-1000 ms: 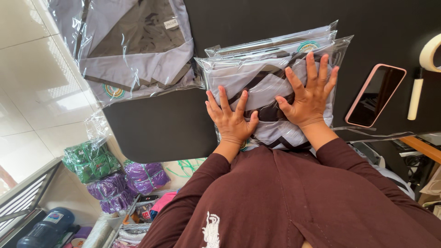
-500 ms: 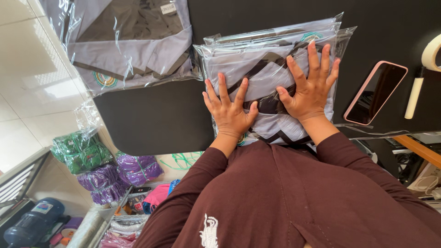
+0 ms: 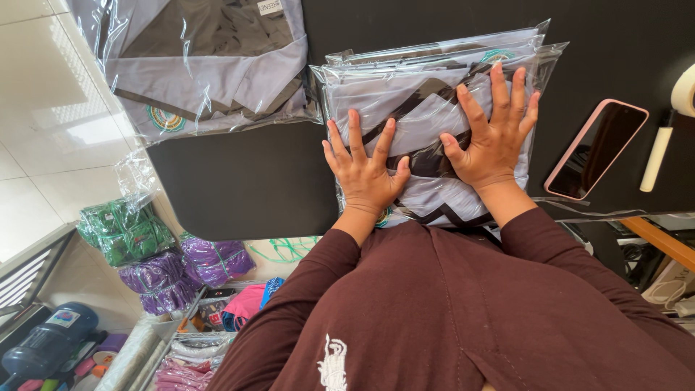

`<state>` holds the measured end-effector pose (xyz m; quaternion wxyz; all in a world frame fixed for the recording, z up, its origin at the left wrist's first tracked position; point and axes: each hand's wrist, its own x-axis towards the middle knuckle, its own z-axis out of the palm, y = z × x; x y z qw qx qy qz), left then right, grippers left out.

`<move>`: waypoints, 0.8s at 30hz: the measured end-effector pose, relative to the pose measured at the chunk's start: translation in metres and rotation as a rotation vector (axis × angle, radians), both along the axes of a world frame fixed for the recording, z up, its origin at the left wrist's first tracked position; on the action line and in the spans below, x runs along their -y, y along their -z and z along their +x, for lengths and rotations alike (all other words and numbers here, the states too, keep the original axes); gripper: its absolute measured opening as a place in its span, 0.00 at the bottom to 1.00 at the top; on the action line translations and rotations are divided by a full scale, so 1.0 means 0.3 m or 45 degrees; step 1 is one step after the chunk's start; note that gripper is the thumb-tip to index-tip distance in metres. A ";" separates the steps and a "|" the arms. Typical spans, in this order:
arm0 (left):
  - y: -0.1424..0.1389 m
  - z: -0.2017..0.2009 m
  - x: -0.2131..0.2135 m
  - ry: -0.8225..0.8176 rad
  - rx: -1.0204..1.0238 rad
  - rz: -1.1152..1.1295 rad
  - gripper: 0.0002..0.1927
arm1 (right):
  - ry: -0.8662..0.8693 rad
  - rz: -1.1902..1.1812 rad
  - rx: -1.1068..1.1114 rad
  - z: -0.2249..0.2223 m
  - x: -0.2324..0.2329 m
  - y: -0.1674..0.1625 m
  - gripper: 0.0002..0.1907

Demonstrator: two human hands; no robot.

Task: The person wraps folded uniform shirts in clear plastic bags, presses each package flat on the table, seals the bags with tape from a tape dispenser, and writes on the tape with a marker. They stack the finished wrapped packages and place completed bundles aside.

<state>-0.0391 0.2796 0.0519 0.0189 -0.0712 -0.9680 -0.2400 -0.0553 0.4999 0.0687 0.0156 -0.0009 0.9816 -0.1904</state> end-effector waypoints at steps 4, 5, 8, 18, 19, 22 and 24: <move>-0.003 -0.002 0.000 -0.007 0.013 -0.011 0.34 | -0.005 -0.010 -0.005 -0.002 0.000 -0.001 0.35; -0.003 -0.003 0.001 -0.009 0.014 -0.016 0.34 | -0.006 -0.015 -0.006 -0.002 0.001 -0.001 0.35; -0.005 -0.005 -0.001 -0.009 0.015 -0.015 0.34 | -0.003 0.003 0.017 -0.004 0.001 -0.002 0.35; -0.010 -0.014 -0.006 -0.024 0.002 -0.016 0.33 | 0.001 0.002 0.036 -0.014 0.004 -0.008 0.34; -0.010 -0.014 -0.005 -0.027 0.006 -0.020 0.33 | 0.001 0.001 0.035 -0.016 0.004 -0.008 0.34; -0.012 -0.013 -0.005 -0.030 0.007 -0.024 0.33 | -0.003 -0.008 0.032 -0.019 0.005 -0.010 0.34; -0.013 -0.014 -0.005 -0.029 0.013 -0.022 0.33 | -0.004 -0.013 0.032 -0.019 0.006 -0.010 0.34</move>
